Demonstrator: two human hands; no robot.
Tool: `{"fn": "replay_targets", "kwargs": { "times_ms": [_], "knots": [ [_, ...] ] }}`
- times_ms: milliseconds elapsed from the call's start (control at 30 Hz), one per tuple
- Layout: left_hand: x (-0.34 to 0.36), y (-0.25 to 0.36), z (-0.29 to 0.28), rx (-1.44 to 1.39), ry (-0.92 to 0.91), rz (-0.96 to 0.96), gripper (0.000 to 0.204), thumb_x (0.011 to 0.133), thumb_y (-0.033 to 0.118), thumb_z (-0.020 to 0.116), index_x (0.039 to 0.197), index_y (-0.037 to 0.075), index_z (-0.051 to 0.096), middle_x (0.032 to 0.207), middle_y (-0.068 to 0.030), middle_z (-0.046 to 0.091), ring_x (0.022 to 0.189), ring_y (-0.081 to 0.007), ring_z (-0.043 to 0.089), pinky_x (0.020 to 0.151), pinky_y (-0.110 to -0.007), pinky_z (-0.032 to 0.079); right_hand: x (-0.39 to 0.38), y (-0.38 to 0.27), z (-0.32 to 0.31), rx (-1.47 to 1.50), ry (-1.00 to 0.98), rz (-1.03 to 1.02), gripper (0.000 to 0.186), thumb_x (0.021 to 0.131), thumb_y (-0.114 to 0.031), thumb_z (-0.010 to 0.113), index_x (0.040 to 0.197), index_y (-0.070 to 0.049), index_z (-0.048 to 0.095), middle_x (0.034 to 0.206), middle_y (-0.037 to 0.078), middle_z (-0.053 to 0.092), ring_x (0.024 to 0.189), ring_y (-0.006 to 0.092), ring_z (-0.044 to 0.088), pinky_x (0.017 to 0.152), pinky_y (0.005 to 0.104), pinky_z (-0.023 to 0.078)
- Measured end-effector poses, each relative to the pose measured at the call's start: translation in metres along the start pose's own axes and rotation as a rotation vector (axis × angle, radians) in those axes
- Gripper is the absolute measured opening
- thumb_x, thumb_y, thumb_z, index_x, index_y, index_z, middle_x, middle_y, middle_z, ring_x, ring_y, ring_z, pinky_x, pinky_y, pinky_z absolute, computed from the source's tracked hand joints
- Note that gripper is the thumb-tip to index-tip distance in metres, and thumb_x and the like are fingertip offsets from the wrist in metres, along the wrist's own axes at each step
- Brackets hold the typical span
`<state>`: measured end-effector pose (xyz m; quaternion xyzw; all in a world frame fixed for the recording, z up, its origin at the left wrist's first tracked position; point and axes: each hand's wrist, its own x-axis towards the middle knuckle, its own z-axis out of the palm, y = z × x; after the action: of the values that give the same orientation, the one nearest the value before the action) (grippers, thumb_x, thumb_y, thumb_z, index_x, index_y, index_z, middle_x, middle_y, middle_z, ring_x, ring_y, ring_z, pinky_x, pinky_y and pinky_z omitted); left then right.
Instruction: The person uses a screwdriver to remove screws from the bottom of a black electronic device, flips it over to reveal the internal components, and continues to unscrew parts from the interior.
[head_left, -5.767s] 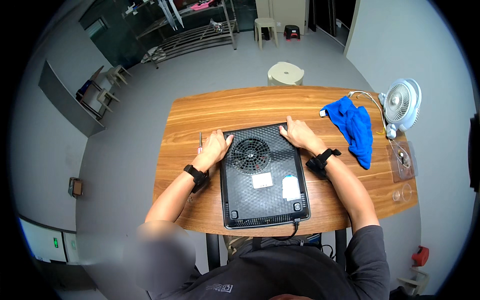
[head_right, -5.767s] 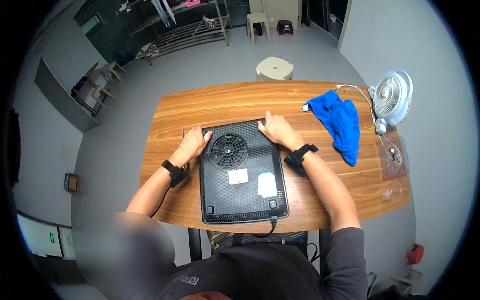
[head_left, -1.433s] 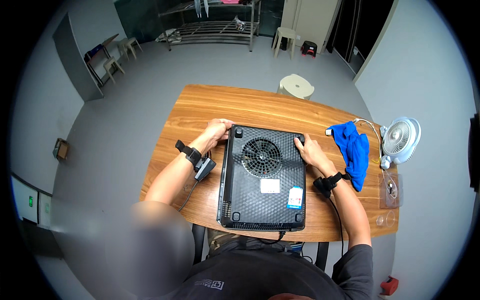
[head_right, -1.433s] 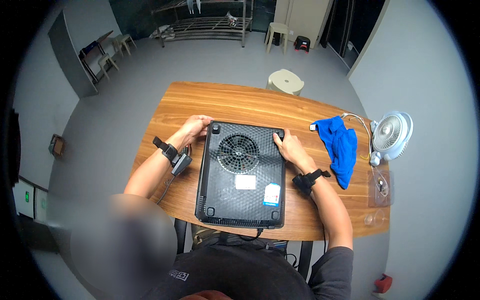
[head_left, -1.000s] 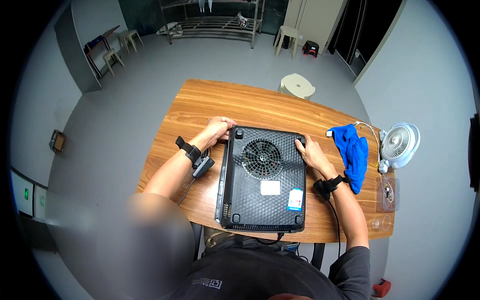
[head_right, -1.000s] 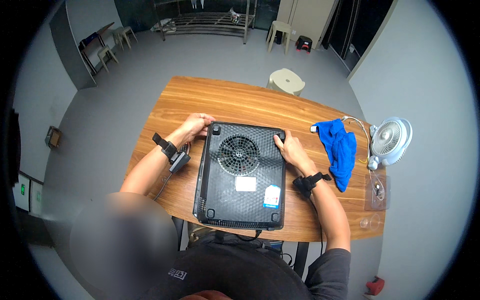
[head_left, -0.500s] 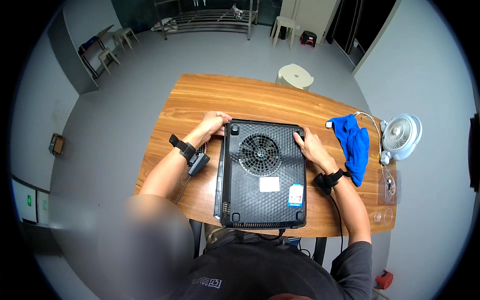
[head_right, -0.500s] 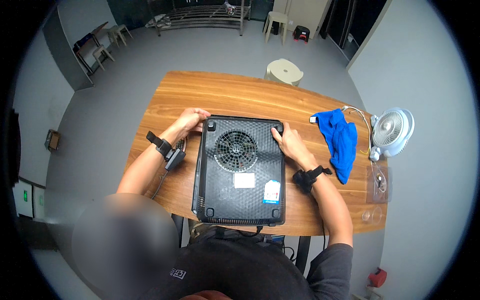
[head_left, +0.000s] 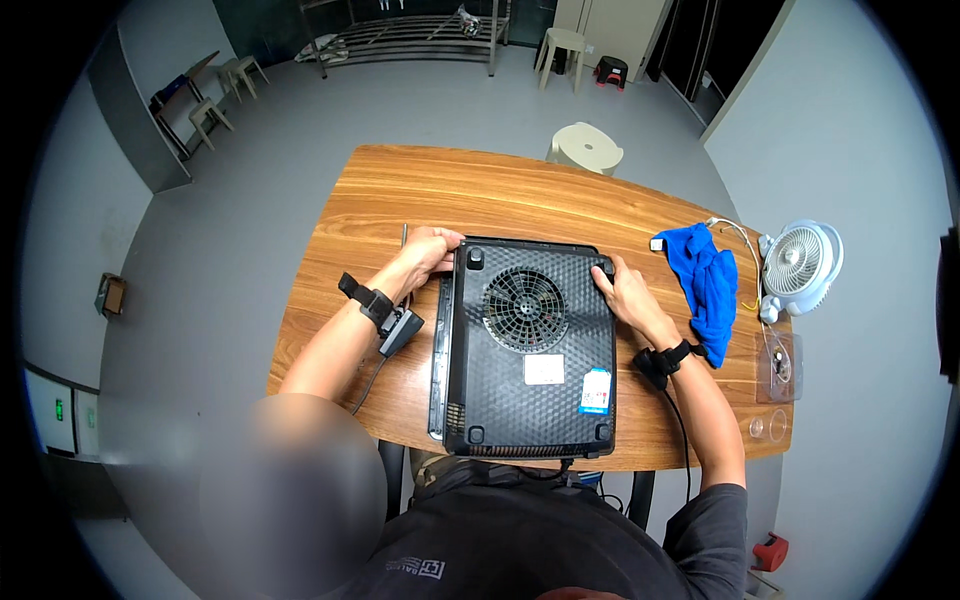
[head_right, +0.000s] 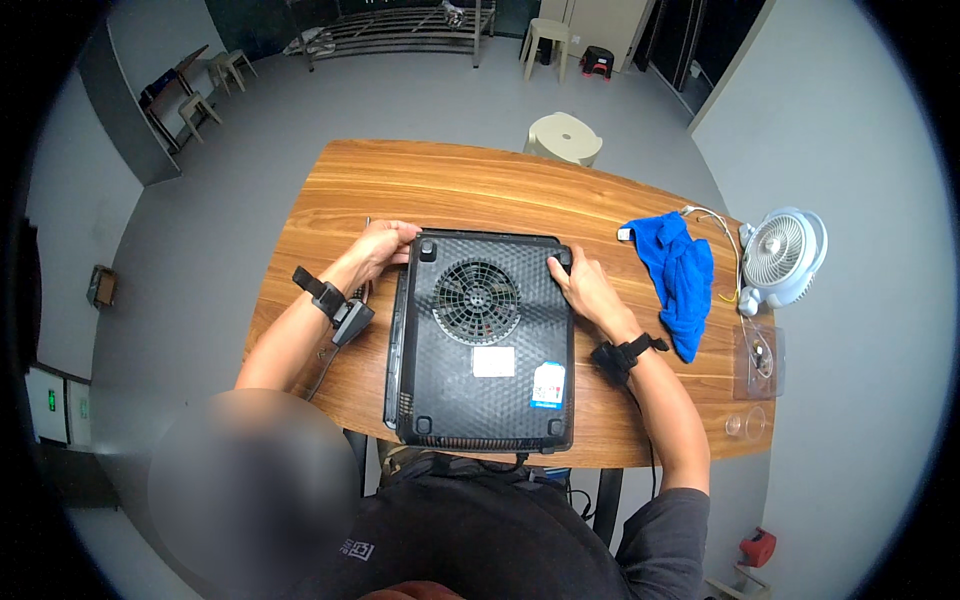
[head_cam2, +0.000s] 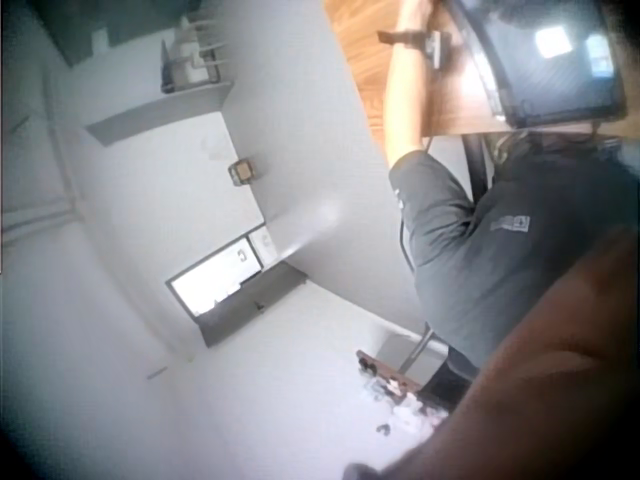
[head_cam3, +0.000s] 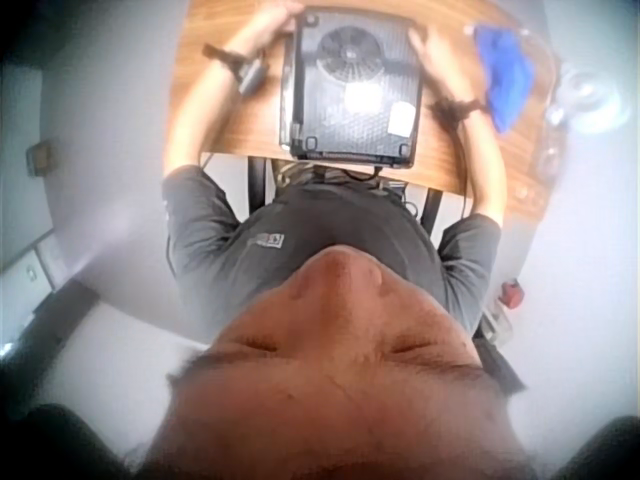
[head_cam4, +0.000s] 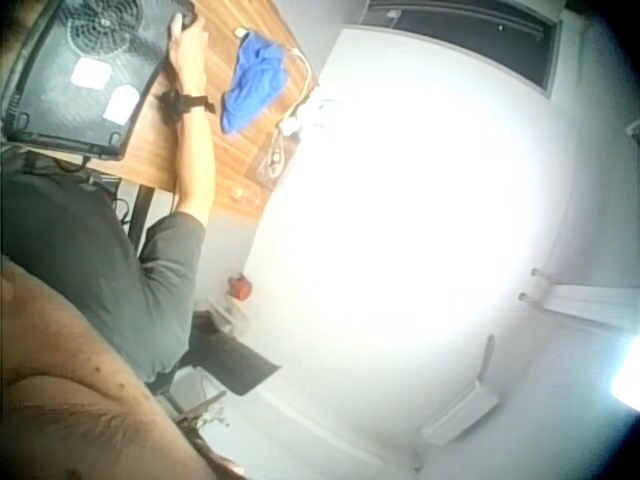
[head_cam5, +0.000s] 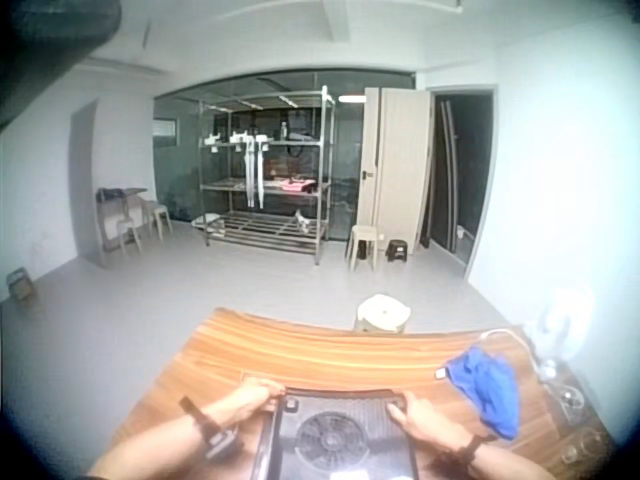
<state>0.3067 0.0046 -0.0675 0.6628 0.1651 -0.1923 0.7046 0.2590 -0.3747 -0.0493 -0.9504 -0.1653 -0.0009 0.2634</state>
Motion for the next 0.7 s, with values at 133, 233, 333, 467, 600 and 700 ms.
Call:
{"fn": "replay_targets", "kwargs": {
  "times_ms": [133, 233, 333, 467, 600, 700],
  "knots": [
    [0.002, -0.004, -0.002, -0.037, -0.004, -0.009, 0.016, 0.104, 0.004, 0.056, 0.113, -0.002, 0.067, 0.097, -0.0099, 0.073, 0.076, -0.0151, 0.072, 0.067, -0.026, 0.064, 0.001, 0.003, 0.005, 0.057, -0.014, 0.083, 0.057, 0.104, -0.036, 0.059, 0.128, 0.015, 0.048, 0.087, 0.039, 0.065, 0.090, 0.0573, 0.064, 0.080, 0.0585, 0.052],
    [-0.001, 0.000, -0.001, -0.060, 0.005, -0.016, 0.017, 0.104, 0.003, 0.055, 0.113, -0.004, 0.068, 0.097, -0.0112, 0.074, 0.077, -0.0161, 0.073, 0.068, -0.027, 0.065, 0.002, 0.003, 0.005, 0.053, -0.015, 0.096, 0.058, 0.104, -0.035, 0.059, 0.129, 0.016, 0.047, 0.089, 0.040, 0.065, 0.090, 0.0573, 0.064, 0.080, 0.0582, 0.052],
    [-0.001, 0.003, -0.002, -0.059, -0.023, -0.017, 0.018, 0.104, 0.003, 0.054, 0.115, -0.005, 0.067, 0.099, -0.0121, 0.074, 0.077, -0.0166, 0.073, 0.068, -0.027, 0.065, 0.001, 0.004, 0.005, 0.053, -0.015, 0.072, 0.057, 0.104, -0.033, 0.060, 0.130, 0.016, 0.047, 0.090, 0.040, 0.065, 0.090, 0.0570, 0.065, 0.080, 0.0577, 0.052],
    [0.000, 0.006, -0.004, -0.016, -0.046, -0.029, 0.020, 0.104, 0.003, 0.052, 0.118, -0.004, 0.066, 0.101, -0.0126, 0.074, 0.079, -0.0168, 0.073, 0.069, -0.027, 0.065, 0.001, -0.003, -0.001, 0.014, -0.035, 0.065, 0.057, 0.103, -0.031, 0.061, 0.130, 0.017, 0.046, 0.090, 0.040, 0.065, 0.089, 0.0567, 0.065, 0.079, 0.0572, 0.053],
    [-0.006, 0.009, -0.003, 0.033, -0.111, 0.012, 0.020, 0.105, 0.006, 0.052, 0.119, 0.001, 0.066, 0.104, -0.0099, 0.073, 0.085, -0.0155, 0.072, 0.076, -0.028, 0.064, 0.001, 0.007, 0.001, -0.022, -0.041, -0.019, 0.055, 0.104, -0.030, 0.060, 0.129, 0.017, 0.047, 0.089, 0.040, 0.064, 0.089, 0.0570, 0.064, 0.079, 0.0578, 0.053],
    [-0.007, 0.009, -0.006, 0.010, -0.188, 0.008, 0.017, 0.105, 0.007, 0.053, 0.116, 0.006, 0.066, 0.104, -0.0061, 0.072, 0.089, -0.0142, 0.070, 0.083, -0.030, 0.062, 0.001, 0.004, 0.005, 0.040, -0.032, 0.113, 0.048, 0.105, -0.028, 0.059, 0.130, 0.012, 0.050, 0.094, 0.040, 0.063, 0.088, 0.0568, 0.064, 0.079, 0.0576, 0.053]
  ]
}}
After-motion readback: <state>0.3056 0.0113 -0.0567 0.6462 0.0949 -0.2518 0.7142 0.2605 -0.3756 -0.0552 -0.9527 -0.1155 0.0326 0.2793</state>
